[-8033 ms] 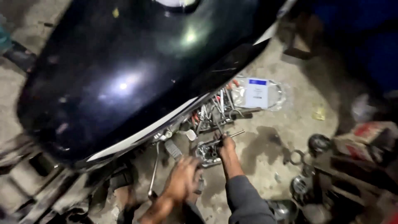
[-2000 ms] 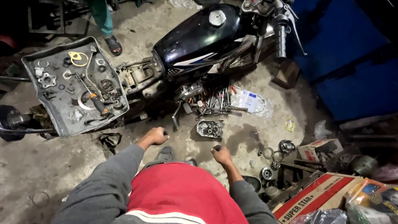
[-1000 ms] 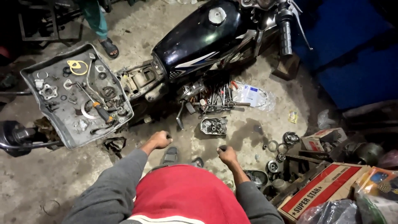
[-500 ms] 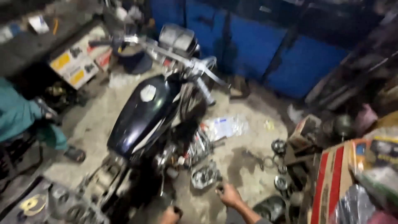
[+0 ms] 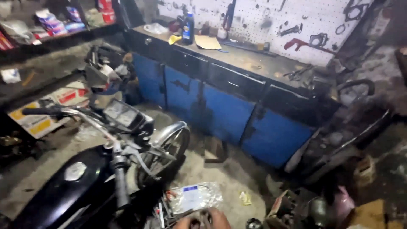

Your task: The person is performing maintenance on a motorcycle, including working on engine components with tools and refilling engine oil.

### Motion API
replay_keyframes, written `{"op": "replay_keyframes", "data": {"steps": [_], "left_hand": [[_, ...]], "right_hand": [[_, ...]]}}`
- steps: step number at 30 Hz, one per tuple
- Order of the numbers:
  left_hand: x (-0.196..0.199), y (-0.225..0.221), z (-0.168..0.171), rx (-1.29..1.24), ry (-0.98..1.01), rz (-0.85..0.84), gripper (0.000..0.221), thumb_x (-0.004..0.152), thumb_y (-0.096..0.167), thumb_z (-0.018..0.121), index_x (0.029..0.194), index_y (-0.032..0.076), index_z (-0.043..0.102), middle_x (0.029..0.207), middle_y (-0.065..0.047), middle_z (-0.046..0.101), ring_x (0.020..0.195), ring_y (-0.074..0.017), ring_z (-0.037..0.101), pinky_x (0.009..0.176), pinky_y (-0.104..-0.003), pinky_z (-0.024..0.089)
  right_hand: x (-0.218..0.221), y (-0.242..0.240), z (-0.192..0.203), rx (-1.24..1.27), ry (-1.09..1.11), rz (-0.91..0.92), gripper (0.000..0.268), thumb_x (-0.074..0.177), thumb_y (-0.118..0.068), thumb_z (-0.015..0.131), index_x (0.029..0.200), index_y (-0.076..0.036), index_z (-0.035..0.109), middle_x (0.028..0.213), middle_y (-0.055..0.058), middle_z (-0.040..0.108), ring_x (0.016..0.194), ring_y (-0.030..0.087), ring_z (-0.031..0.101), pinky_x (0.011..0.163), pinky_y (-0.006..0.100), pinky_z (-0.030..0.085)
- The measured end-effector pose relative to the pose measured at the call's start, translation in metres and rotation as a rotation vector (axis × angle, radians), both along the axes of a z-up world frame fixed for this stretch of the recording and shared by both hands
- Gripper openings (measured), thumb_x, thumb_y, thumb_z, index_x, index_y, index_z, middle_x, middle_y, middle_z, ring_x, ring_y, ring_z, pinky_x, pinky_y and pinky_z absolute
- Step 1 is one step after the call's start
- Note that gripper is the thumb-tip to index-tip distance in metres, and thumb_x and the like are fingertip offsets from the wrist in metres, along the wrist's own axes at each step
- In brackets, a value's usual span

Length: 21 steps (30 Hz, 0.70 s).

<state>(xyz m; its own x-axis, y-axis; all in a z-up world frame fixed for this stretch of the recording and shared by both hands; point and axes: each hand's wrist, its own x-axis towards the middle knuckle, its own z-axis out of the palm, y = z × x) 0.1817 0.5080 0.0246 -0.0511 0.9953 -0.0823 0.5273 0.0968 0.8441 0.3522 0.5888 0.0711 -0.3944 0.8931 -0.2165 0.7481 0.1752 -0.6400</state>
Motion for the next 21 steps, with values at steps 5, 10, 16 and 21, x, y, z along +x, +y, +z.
{"op": "replay_keyframes", "data": {"steps": [5,10,16,21], "left_hand": [[-0.007,0.156,0.042,0.164,-0.011,0.034,0.032,0.095,0.034,0.057,0.118,0.016,0.07,0.112,-0.008,0.078,0.102,-0.0252,0.072,0.091,-0.037,0.052],[-0.059,0.292,0.083,0.368,0.03,0.331,0.035,0.092,0.028,0.061,0.124,0.016,0.07,0.115,-0.008,0.076,0.1,-0.0235,0.072,0.093,-0.035,0.054],[-0.159,0.413,0.136,0.602,-0.167,0.685,0.025,0.091,0.021,0.065,0.112,0.015,0.077,0.114,-0.001,0.08,0.11,-0.0161,0.073,0.102,-0.03,0.05],[-0.271,0.452,0.128,0.484,-0.348,0.858,0.023,0.091,0.019,0.069,0.112,0.014,0.079,0.103,-0.003,0.081,0.093,-0.0131,0.074,0.088,-0.027,0.057]], "right_hand": [[-0.001,0.128,0.041,0.288,0.357,0.187,0.026,0.092,-0.029,0.064,0.113,-0.018,0.074,0.107,0.003,0.077,0.092,0.022,0.077,0.08,0.033,0.059],[-0.027,0.244,0.074,0.285,0.466,0.114,0.034,0.089,-0.022,0.064,0.123,-0.018,0.071,0.103,0.002,0.082,0.092,0.015,0.078,0.079,0.028,0.06],[-0.094,0.409,0.092,0.405,0.448,0.225,0.03,0.09,-0.029,0.07,0.115,-0.015,0.076,0.106,-0.002,0.087,0.101,0.01,0.081,0.089,0.025,0.058],[-0.181,0.529,0.16,0.515,0.535,0.42,0.015,0.089,-0.015,0.068,0.096,-0.012,0.08,0.095,0.003,0.083,0.089,0.016,0.077,0.083,0.031,0.058]]}}
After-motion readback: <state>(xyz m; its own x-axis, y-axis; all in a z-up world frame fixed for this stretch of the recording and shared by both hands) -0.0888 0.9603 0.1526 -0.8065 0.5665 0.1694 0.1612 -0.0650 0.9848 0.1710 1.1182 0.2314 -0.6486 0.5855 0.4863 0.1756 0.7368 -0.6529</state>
